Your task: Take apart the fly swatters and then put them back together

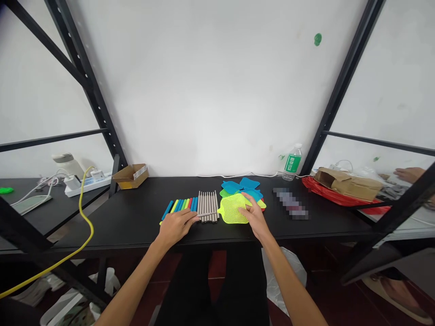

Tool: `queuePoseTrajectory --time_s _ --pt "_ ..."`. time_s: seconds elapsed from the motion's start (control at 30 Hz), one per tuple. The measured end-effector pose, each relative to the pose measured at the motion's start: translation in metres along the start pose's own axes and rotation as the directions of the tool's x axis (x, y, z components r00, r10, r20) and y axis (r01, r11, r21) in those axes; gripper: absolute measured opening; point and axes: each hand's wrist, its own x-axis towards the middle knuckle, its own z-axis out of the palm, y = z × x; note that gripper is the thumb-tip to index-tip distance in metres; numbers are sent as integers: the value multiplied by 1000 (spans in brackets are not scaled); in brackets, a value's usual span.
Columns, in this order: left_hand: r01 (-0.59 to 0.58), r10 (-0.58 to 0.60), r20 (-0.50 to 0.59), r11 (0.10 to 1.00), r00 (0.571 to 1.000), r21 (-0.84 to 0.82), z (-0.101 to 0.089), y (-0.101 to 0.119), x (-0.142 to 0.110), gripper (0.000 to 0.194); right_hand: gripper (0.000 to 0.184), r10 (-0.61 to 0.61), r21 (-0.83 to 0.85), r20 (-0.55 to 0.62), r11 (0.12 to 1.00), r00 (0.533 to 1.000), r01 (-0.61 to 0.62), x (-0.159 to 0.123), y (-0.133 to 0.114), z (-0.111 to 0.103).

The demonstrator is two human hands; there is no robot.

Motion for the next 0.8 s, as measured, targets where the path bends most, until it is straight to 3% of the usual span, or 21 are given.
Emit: queuePoseTrajectory --time_s 0.2,0.53,0.8 --pt "-6 6 22 1000 1000 8 0 1 1 42 72 0 -88 35 996 999 4 0 2 -2" --pt "-59 59 -56 998 997 -1 2 0 0 43 73 10 -28 -7 1000 1000 -10 1 4 -1" --pt "-63 62 -40 998 997 -24 2 1 1 43 73 -10 -85 -32 996 999 7 1 7 -3"
